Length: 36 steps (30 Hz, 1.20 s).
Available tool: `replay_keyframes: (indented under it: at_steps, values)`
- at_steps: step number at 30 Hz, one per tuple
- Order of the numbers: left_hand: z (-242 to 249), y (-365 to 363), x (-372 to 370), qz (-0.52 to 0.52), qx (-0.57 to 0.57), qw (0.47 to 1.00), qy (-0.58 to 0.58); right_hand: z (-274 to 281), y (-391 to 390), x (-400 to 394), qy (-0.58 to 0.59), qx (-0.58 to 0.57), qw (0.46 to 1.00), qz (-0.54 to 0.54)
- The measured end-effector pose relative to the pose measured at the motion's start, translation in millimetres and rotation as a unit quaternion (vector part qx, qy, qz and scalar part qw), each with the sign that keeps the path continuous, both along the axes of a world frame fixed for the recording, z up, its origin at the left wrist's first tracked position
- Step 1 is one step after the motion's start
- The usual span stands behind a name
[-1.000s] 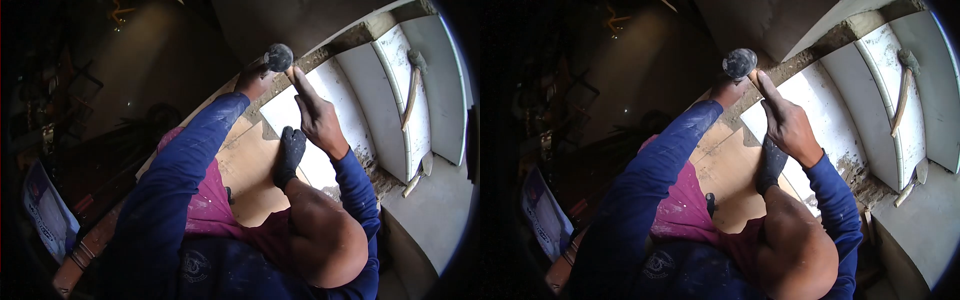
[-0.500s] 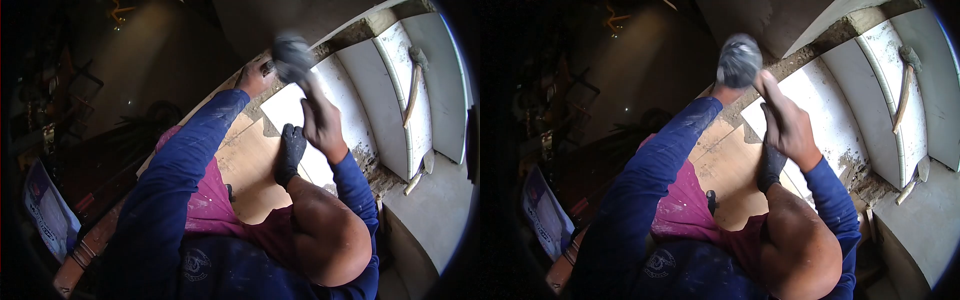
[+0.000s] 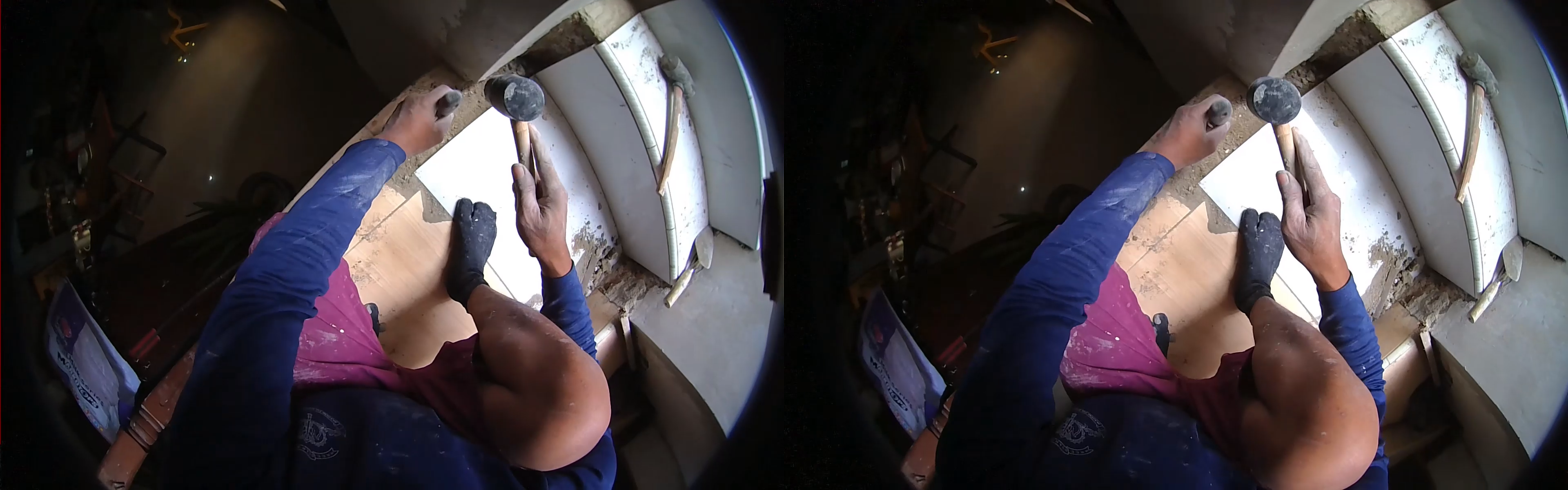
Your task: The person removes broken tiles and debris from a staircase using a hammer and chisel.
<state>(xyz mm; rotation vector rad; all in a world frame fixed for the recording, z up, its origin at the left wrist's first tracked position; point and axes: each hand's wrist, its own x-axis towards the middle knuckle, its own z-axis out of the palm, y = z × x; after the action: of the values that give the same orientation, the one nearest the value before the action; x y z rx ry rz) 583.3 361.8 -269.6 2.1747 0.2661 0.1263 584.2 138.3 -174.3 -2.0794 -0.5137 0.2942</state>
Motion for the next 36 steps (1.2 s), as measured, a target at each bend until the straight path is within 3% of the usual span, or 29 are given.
replay_keyframes:
  at_steps: [1, 4, 12, 20, 24, 27, 30, 32, 33, 34, 36]
  values:
    - [-5, -1, 1, -0.006, 0.020, 1.000, 0.010, -2, -5, -1, 0.002, -0.008, 1.000, -0.006]
    - [-5, 3, 9, 0.027, -0.065, 0.997, -0.035, -9, -20, -6, 0.025, -0.009, 0.999, -0.037]
    - [-3, 35, -24, 0.058, 0.011, 0.995, 0.074, -5, -28, -9, 0.099, 0.018, 0.993, -0.067]
    - [-16, 43, -23, 0.073, -0.017, 0.993, 0.089, 16, -3, 15, 0.054, 0.027, 0.998, 0.023]
    - [-39, 50, -24, 0.074, -0.033, 0.993, 0.080, 36, 30, 52, -0.077, -0.001, 0.988, 0.134]
    - [-65, 51, -20, 0.116, -0.018, 0.989, 0.094, 57, 82, 85, -0.187, 0.139, 0.941, 0.246]
    - [-27, 53, -22, 0.106, -0.017, 0.976, 0.188, 78, 110, 87, -0.161, 0.043, 0.950, 0.263]
    - [-29, 52, -21, 0.104, -0.003, 0.974, 0.201, 41, 128, 100, -0.280, 0.036, 0.914, 0.291]
    - [-30, 53, -19, 0.106, 0.007, 0.973, 0.205, 20, 127, 113, -0.284, -0.021, 0.887, 0.364]
    - [-32, 54, -18, 0.107, 0.015, 0.979, 0.173, -1, 127, 127, -0.284, -0.071, 0.851, 0.437]
    - [-40, 47, -23, 0.109, 0.027, 0.986, 0.120, 24, 132, 127, -0.341, -0.061, 0.840, 0.419]
